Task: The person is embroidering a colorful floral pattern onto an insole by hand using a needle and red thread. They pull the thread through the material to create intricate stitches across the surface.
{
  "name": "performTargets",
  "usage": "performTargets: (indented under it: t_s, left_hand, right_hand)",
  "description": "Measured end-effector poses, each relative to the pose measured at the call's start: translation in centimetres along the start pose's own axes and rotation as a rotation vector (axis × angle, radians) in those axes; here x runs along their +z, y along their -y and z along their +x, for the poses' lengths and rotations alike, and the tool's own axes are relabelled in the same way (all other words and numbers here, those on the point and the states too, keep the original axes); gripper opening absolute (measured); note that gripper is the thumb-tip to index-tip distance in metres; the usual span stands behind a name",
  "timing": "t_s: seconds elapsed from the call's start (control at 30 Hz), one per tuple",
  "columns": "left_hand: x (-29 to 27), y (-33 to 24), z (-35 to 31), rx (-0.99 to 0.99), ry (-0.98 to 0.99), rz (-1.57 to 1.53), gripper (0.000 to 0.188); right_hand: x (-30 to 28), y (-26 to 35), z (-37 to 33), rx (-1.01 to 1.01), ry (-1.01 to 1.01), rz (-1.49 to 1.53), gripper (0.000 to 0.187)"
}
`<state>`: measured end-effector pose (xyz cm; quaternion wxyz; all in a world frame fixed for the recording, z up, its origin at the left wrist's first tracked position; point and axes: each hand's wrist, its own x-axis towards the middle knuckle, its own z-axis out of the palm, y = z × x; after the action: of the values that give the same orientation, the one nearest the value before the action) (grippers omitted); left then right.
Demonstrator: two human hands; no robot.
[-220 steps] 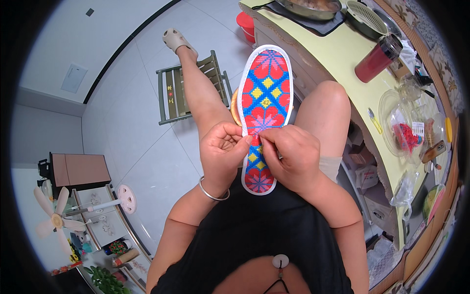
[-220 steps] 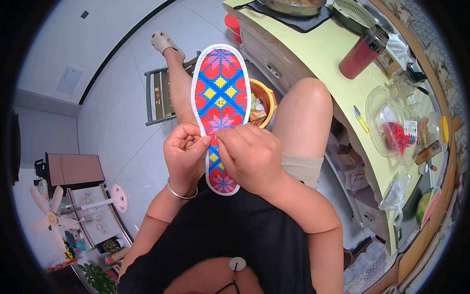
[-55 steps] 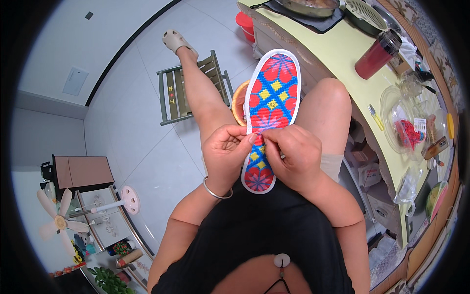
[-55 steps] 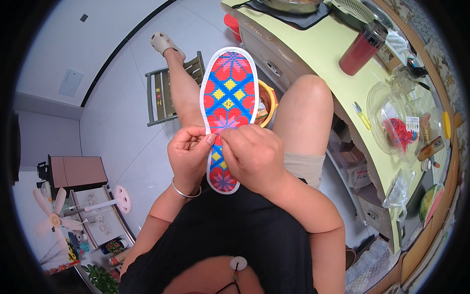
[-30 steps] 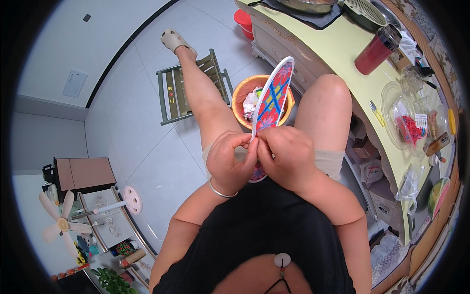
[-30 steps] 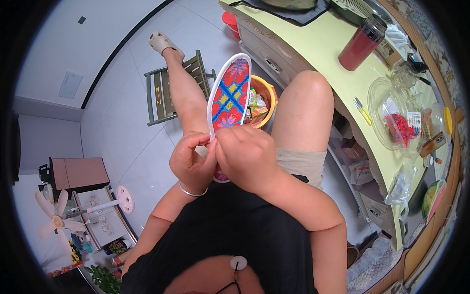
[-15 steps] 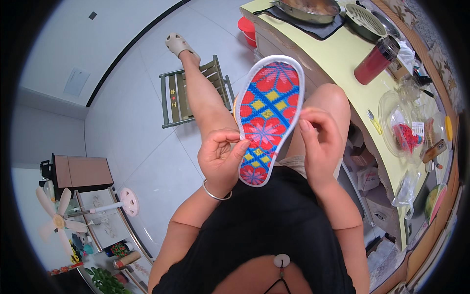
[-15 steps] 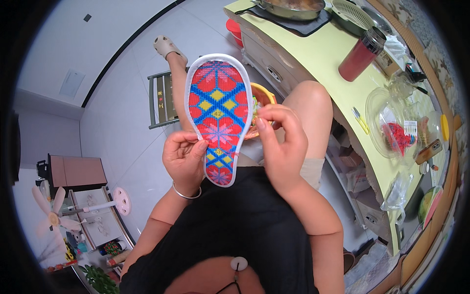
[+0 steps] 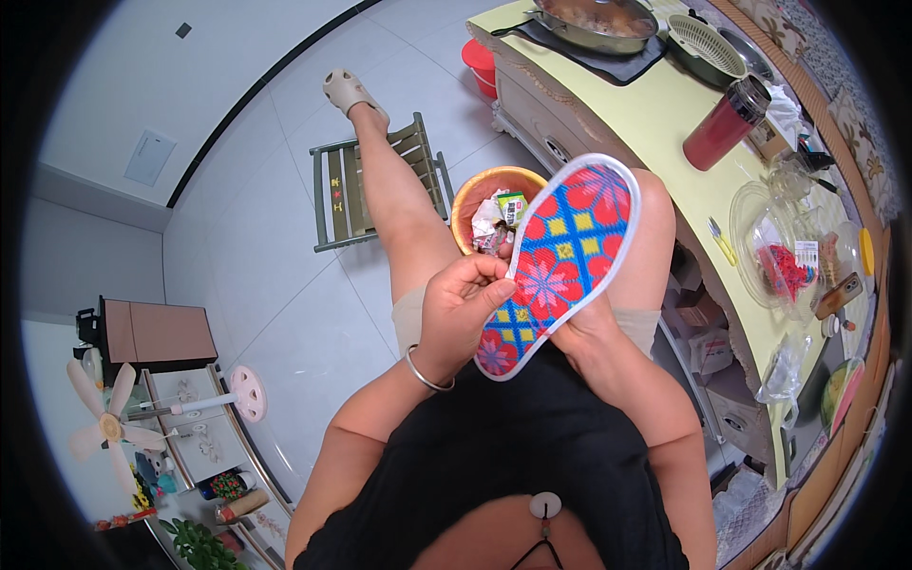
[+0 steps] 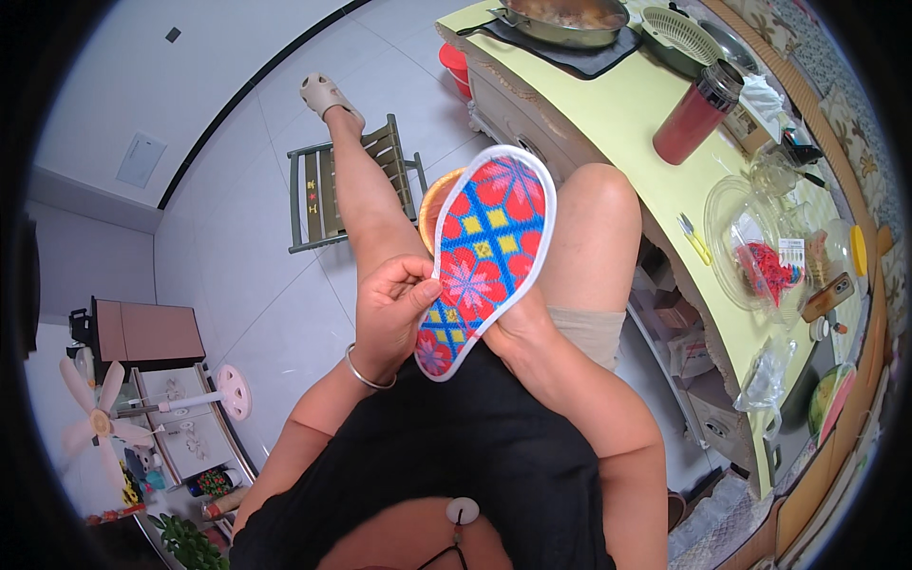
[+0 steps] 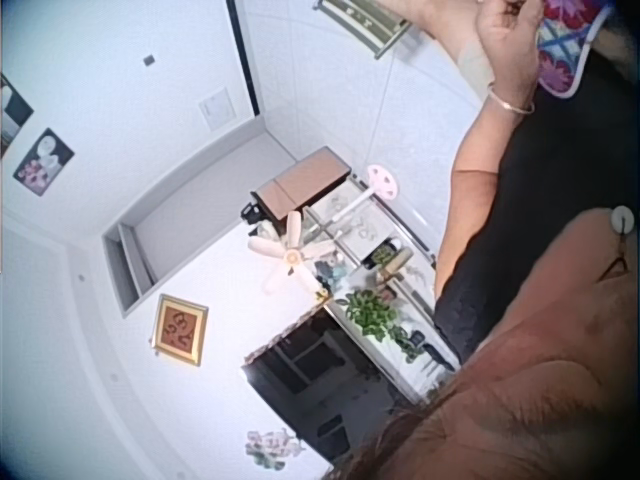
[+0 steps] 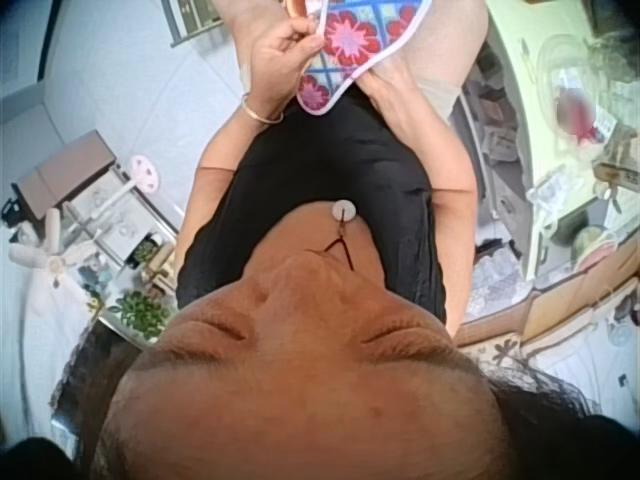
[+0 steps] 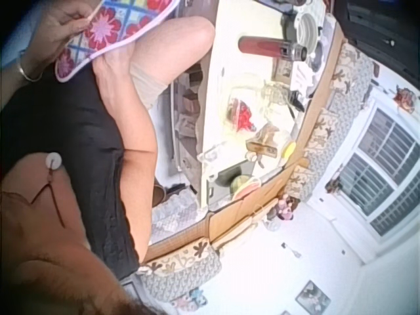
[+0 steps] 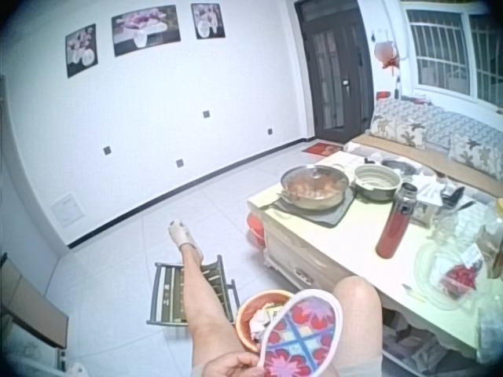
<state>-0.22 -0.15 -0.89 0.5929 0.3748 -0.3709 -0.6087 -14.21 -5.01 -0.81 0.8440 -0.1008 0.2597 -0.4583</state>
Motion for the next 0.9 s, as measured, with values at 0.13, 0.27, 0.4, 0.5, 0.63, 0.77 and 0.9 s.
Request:
performTargets:
  t_s: [0.13, 0.27, 0.4, 0.5, 0.63, 0.77, 0.9]
  left_hand:
    - [-0.4, -0.2, -0.1, -0.036, 0.051, -0.154, 0.011]
    - [-2.5, -2.9, 0.3, 0.031, -0.104, -0.253, 0.013]
    - [-7.4, -6.0, 1.3, 0.247, -0.014, -0.588, 0.008]
    - [-9.7, -4.6, 1.2, 0.078, 0.171, -0.777, 0.005]
    - [-5.8, -1.6, 2.1, -0.116, 0.364, -1.007, 0.01]
    - [-3.4, -0.3, 1.8, -0.249, 0.457, -1.048, 0.015]
    - [-3.2, 1.1, 2.1, -0.301, 0.562, -1.09, 0.019]
  right_hand:
    - [-1.1, 3.2, 1.5, -0.04, -0.091, 0.079, 0.023]
    - [-5.9, 11.5, -0.4, -0.191, 0.203, 0.407, 0.009]
    - [-18.6, 26.6, -7.3, -0.875, 0.038, 0.153, 0.016]
    - [-16.4, 25.9, -7.0, -1.164, -0.165, 0.005, 0.005]
    - [-4.5, 14.6, -3.9, -1.106, -0.403, -0.46, 0.015]
    - [2.3, 4.8, -2.8, -0.831, 0.003, -1.001, 0.01]
    - [4.1, 1.5, -1.4, -1.174, 0.295, -1.365, 0.01]
